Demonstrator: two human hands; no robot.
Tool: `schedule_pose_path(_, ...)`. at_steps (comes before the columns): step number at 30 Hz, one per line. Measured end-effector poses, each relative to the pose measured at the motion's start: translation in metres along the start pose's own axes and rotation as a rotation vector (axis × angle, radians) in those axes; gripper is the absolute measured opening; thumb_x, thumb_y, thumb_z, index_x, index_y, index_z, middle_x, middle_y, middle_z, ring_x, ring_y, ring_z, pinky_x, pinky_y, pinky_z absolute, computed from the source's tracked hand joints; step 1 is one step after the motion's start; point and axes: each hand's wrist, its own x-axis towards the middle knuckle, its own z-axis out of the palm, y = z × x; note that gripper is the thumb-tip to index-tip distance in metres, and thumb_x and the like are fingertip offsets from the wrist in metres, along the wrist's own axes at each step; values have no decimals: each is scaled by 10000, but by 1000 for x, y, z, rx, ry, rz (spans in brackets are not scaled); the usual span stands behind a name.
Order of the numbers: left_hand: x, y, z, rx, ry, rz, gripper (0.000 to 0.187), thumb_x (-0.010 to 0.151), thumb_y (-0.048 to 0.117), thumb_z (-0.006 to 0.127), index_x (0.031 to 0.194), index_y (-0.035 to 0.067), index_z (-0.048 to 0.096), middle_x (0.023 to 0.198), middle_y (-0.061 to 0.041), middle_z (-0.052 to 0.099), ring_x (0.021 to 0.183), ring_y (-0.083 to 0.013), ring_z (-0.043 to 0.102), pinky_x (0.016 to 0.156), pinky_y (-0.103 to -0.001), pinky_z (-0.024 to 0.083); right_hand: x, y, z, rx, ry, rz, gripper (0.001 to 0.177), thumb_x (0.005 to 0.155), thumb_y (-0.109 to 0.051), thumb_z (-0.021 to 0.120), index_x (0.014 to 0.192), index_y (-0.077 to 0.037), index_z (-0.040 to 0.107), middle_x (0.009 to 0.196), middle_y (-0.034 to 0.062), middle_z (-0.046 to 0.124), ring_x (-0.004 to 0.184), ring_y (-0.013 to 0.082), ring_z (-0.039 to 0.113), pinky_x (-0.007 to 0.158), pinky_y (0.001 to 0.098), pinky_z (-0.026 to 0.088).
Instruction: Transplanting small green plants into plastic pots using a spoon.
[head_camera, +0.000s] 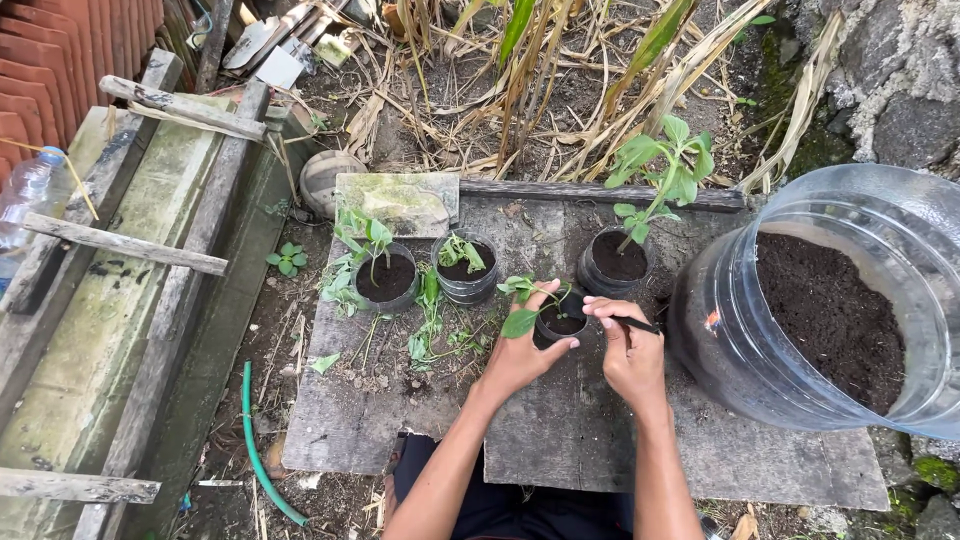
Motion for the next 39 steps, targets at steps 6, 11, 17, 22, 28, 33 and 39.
schedule_pose_path(6, -1, -2, 4, 23, 15, 28, 855, 815, 210, 869, 1533, 88, 420, 1457, -194, 489, 1375, -359, 513, 1155, -453, 451, 0, -22, 4, -309, -17, -69, 201, 901, 151, 544, 1025, 17, 627, 1075, 170, 734, 1080, 299, 744, 926, 369, 580)
schedule_pose_path(11, -1, -1, 15, 117, 114, 37, 933, 755, 231, 893, 1522, 44, 396, 1425, -208, 512, 1342, -379, 507, 1145, -462, 418, 2, -32, 8, -396, -19, -9, 250, 886, 156, 553, 1063, 13, 658, 1108, 189, 736, 1072, 335, 730, 900, 380, 583)
schedule_pose_path(17, 1, 0, 2, 21, 8, -46, 927, 804, 213, 853, 1570, 59, 354, 1480, -161, 549, 1400, -322, 520, 1195, -430, 397, -7, -37, 5, -192, 73, -20, 204, 981, 118, 515, 1110, 27, 646, 1151, 172, 740, 1123, 280, 728, 977, 361, 570)
schedule_pose_path(22, 0, -6, -9, -40, -154, 7, 877, 845, 133, 798, 1590, 68, 339, 1635, -153, 435, 1512, -310, 408, 1255, -435, 318, -14, -35, 2, -113, 138, 12, 148, 1029, 82, 514, 1105, 43, 635, 1149, 165, 737, 1143, 232, 710, 1007, 342, 562)
schedule_pose_path(28, -2, -8, 1, 37, -78, 101, 960, 859, 136, 788, 1651, 44, 254, 1660, -224, 386, 1569, -359, 341, 1286, -455, 284, -9, -14, 2, 7, 128, 40, 136, 1034, 91, 508, 1106, 43, 613, 1171, 171, 724, 1175, 242, 692, 1045, 346, 547)
schedule_pose_path(33, 0, 0, 13, 97, 28, -66, 1079, 730, 277, 927, 1587, 86, 300, 1489, -233, 489, 1450, -408, 387, 1188, -449, 371, -6, 4, 0, 201, 85, 77, 140, 1048, 68, 482, 1113, 28, 599, 1202, 152, 710, 1193, 230, 677, 1051, 352, 546)
schedule_pose_path(39, 6, 6, -3, 0, -66, -72, 1046, 760, 242, 876, 1621, 99, 298, 1455, -198, 555, 1378, -351, 520, 1182, -453, 396, -2, -14, -7, -249, -40, -78, 189, 933, 139, 556, 1059, 27, 639, 1146, 147, 733, 1136, 273, 737, 983, 356, 574)
